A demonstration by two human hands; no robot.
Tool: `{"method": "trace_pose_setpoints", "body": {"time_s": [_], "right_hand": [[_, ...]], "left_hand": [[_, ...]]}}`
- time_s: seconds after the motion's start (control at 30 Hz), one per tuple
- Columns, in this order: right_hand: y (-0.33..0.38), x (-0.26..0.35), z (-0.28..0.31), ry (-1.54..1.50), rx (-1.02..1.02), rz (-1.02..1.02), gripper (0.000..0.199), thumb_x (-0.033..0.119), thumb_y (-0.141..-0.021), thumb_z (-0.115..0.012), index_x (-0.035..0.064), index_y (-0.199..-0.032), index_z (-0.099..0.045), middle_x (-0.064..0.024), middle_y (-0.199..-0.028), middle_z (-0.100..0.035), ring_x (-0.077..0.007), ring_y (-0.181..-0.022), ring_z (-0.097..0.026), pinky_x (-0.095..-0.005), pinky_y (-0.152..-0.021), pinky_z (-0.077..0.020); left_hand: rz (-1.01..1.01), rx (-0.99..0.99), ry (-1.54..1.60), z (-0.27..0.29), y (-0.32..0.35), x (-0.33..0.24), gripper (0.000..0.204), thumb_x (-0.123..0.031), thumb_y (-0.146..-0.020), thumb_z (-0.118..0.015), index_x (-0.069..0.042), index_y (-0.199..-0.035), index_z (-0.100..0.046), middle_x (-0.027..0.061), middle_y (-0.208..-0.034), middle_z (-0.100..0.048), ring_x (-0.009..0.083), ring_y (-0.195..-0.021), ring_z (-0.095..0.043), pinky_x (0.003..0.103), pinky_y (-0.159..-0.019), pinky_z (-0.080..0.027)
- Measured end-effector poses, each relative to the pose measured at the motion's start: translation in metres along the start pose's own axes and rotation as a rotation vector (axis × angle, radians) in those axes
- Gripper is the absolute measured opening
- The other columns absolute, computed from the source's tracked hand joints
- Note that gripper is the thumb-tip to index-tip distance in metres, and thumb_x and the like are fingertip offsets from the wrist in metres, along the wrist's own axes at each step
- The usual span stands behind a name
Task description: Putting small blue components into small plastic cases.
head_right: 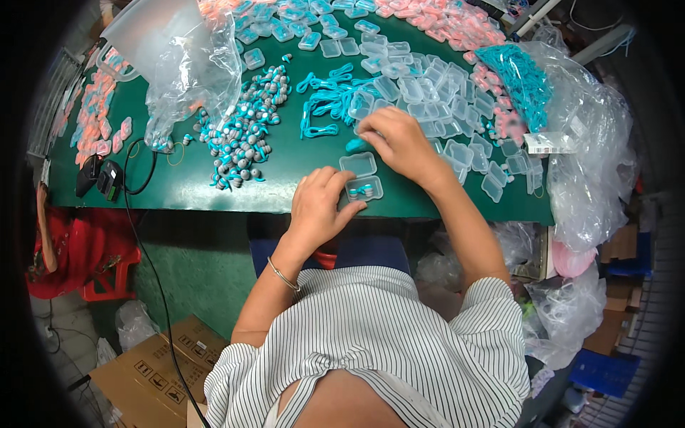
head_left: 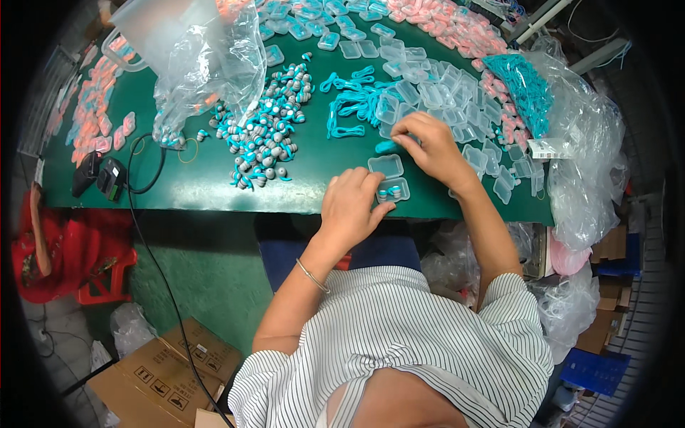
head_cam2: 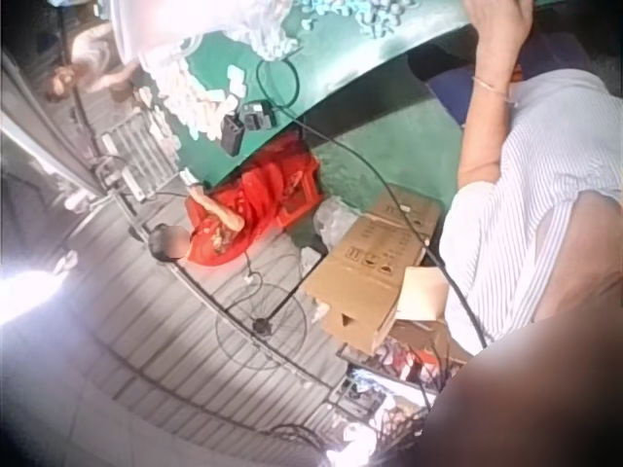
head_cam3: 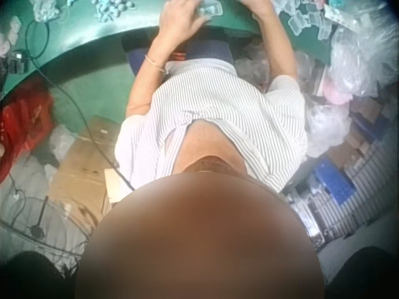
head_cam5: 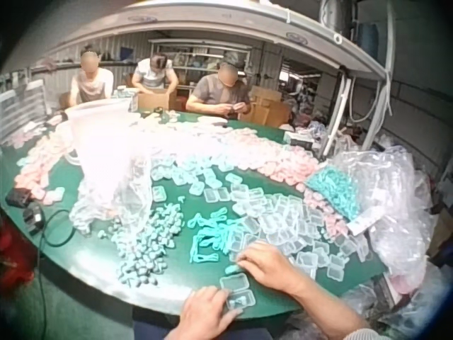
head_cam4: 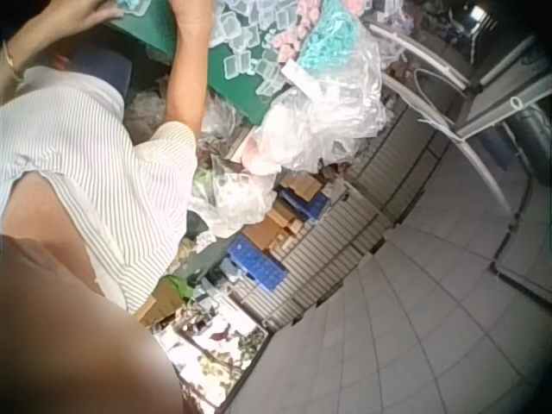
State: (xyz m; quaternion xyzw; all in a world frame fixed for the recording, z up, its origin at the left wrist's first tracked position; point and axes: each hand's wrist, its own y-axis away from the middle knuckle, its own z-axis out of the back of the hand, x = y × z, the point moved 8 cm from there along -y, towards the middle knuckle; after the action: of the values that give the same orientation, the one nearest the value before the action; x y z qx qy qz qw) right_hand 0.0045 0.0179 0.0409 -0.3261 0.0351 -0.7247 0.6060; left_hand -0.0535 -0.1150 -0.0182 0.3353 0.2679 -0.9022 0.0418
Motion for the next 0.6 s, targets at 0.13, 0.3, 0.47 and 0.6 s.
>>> {"method": "trace_pose_setpoints", "body": {"time_s": [0.13, 0.3, 0.47, 0.6], "right_hand": [[0.026, 0.0, -0.001, -0.182, 0.014, -0.168, 0.007, 0.003, -0.082, -0.067, 0.0, -0.088, -0.065, -0.0108, -0.085, -0.066, -0.0243, -0.078, -0.063, -0.0334, -0.07, -0.0489], [0.059, -0.01, -0.016, -0.354, 0.014, -0.306, 0.008, 0.005, -0.082, -0.067, 0.0004, -0.089, -0.066, -0.0105, -0.084, -0.066, -0.022, -0.077, -0.063, -0.0324, -0.069, -0.049], [0.061, 0.004, -0.019, -0.223, 0.043, -0.206, 0.017, 0.001, -0.076, -0.073, 0.0, -0.092, -0.067, -0.0099, -0.089, -0.066, -0.0215, -0.082, -0.064, -0.0313, -0.074, -0.0505], [0.059, -0.005, -0.022, -0.292, 0.13, -0.338, 0.017, 0.002, -0.076, -0.074, 0.0007, -0.091, -0.068, -0.0091, -0.088, -0.067, -0.0224, -0.083, -0.064, -0.0321, -0.076, -0.0505]], "left_hand": [[0.009, 0.003, 0.011, -0.001, 0.002, 0.002, 0.047, -0.025, -0.068, -0.082, -0.007, -0.106, -0.062, 0.0089, -0.092, -0.058, 0.0304, -0.087, -0.057, 0.041, -0.074, -0.044], [0.02, 0.003, 0.011, -0.002, 0.003, 0.002, 0.047, -0.024, -0.068, -0.083, -0.007, -0.106, -0.062, 0.0088, -0.092, -0.059, 0.0305, -0.087, -0.058, 0.041, -0.075, -0.045], [0.01, -0.004, 0.01, -0.002, 0.003, 0.001, 0.047, -0.024, -0.067, -0.083, -0.007, -0.105, -0.062, 0.0088, -0.092, -0.059, 0.0305, -0.087, -0.058, 0.041, -0.075, -0.045], [0.015, -0.011, 0.009, -0.002, 0.002, 0.004, 0.047, -0.025, -0.067, -0.083, -0.007, -0.105, -0.062, 0.0087, -0.091, -0.059, 0.0304, -0.086, -0.058, 0.041, -0.075, -0.044]]}}
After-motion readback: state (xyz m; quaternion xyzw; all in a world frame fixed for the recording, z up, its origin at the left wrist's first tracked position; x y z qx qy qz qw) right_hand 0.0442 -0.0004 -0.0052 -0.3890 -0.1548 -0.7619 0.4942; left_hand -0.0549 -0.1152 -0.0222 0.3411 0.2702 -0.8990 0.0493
